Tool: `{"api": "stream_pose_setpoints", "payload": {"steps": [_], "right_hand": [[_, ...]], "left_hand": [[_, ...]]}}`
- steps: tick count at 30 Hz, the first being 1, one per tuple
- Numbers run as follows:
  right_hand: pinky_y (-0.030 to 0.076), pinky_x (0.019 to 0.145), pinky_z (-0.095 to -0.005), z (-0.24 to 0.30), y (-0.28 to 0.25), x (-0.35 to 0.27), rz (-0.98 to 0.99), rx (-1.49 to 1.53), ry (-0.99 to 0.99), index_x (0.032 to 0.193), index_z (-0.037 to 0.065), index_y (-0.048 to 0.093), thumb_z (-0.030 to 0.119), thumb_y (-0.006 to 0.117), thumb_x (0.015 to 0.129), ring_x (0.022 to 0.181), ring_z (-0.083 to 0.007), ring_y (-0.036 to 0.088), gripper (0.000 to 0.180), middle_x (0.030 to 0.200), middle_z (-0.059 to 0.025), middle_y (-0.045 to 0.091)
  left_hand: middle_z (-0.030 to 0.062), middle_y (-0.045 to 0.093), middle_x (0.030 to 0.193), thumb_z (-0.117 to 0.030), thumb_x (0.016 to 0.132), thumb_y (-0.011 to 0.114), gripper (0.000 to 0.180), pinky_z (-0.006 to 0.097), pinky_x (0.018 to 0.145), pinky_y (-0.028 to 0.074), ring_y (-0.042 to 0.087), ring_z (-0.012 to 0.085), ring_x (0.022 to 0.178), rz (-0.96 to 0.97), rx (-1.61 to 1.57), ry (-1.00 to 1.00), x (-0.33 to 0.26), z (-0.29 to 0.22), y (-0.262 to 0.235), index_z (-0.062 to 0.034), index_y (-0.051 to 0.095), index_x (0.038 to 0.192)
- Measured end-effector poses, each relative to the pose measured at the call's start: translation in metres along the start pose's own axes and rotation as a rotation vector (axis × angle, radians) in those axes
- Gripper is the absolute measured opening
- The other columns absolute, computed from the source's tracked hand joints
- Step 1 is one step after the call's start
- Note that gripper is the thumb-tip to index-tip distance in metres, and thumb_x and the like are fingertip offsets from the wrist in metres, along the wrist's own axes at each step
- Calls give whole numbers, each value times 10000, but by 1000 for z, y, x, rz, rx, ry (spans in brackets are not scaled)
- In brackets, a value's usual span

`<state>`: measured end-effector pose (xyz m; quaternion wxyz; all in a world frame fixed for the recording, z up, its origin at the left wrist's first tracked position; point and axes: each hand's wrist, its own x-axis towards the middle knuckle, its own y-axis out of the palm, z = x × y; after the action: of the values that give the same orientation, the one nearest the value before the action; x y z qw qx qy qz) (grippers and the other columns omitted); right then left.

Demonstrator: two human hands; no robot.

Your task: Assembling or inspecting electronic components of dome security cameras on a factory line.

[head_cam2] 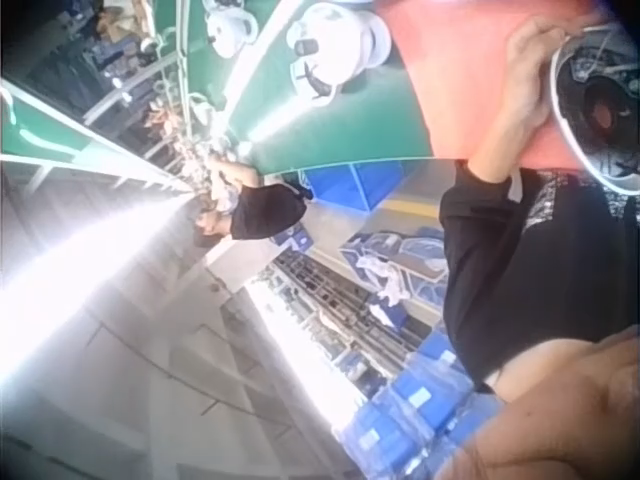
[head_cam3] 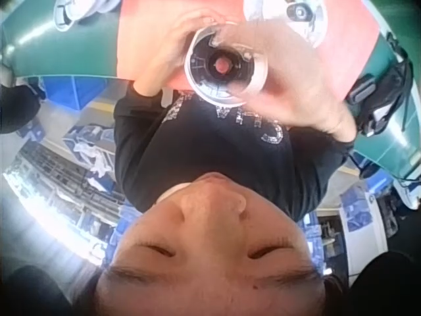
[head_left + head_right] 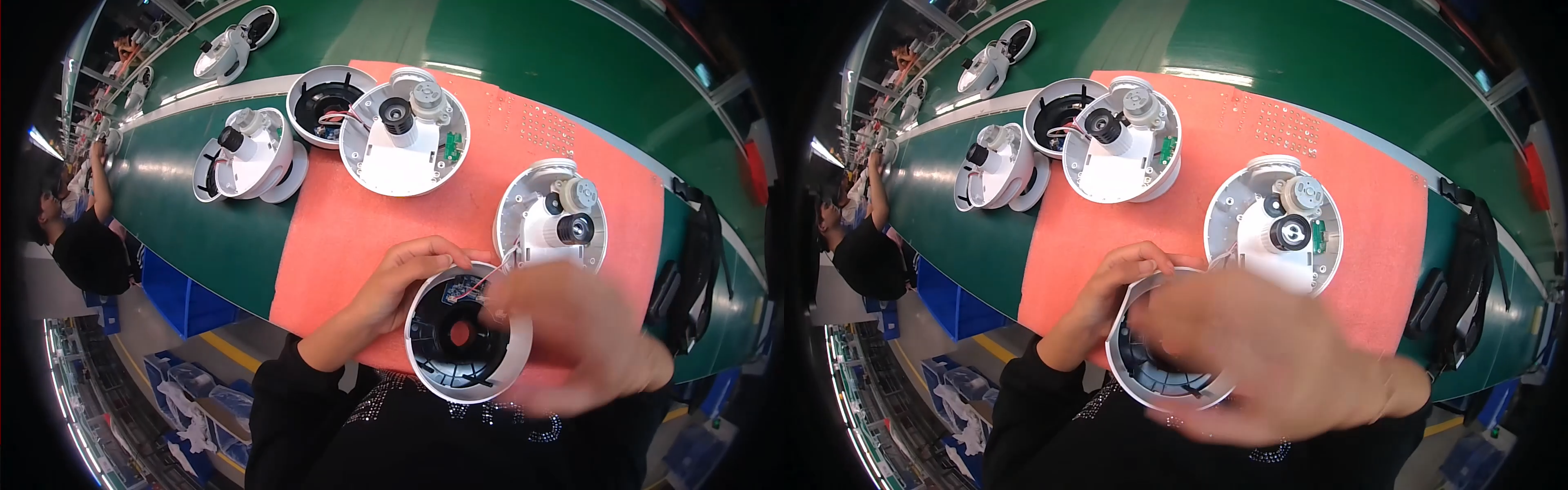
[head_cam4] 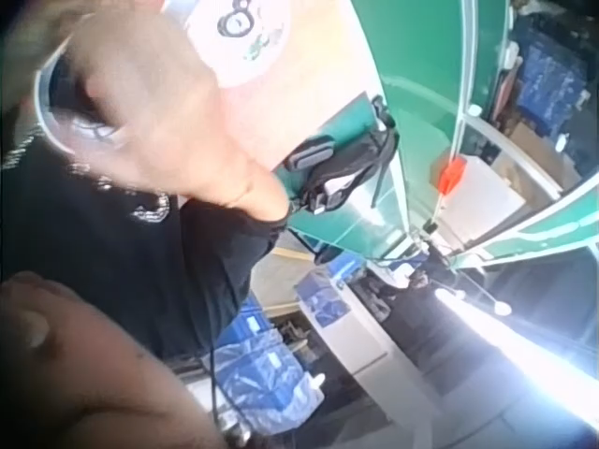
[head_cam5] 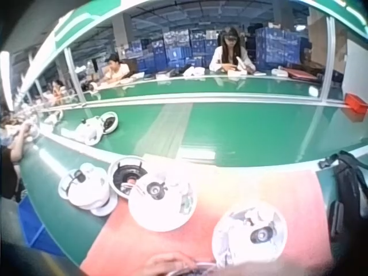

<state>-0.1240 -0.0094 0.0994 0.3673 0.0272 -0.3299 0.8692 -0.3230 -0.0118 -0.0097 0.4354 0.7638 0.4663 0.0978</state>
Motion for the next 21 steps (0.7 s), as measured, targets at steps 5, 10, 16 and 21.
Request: {"api": "stream_pose_setpoints", "payload": {"steps": [5,10,16,21], "right_hand": [[435,809,-318,6,63,-57,-86,-653,-158,1054,170,576,224,567,739,874,-188,574,320,983,-77,570],[469,783,-386,-3,39,-75,-241,129,-37,1028,20,562,53,644,684,871,-254,588,355,977,-166,579],[454,805,-405,-34,23,-103,-239,323,-59,1161,22,326,-27,670,628,1000,-317,522,635,1091,-251,484],[493,777,-366,-30,28,-110,-450,403,36,1050,-10,471,102,736,634,953,-303,568,505,1076,-225,531]], "left_hand": [[179,497,1142,-184,875,463,243,299,794,491,574,205,939,-44,82,-89,0,0,29,32,529,962],[129,483,1167,-235,858,530,363,333,896,405,500,199,1061,162,641,217,-19,-5,37,8,470,1121],[108,615,925,-95,623,726,489,303,698,499,615,230,816,201,1226,599,-17,-11,53,-30,572,1082],[106,615,888,-51,582,698,512,277,588,519,631,204,739,189,1363,729,-19,-11,62,-19,578,1079]]}}
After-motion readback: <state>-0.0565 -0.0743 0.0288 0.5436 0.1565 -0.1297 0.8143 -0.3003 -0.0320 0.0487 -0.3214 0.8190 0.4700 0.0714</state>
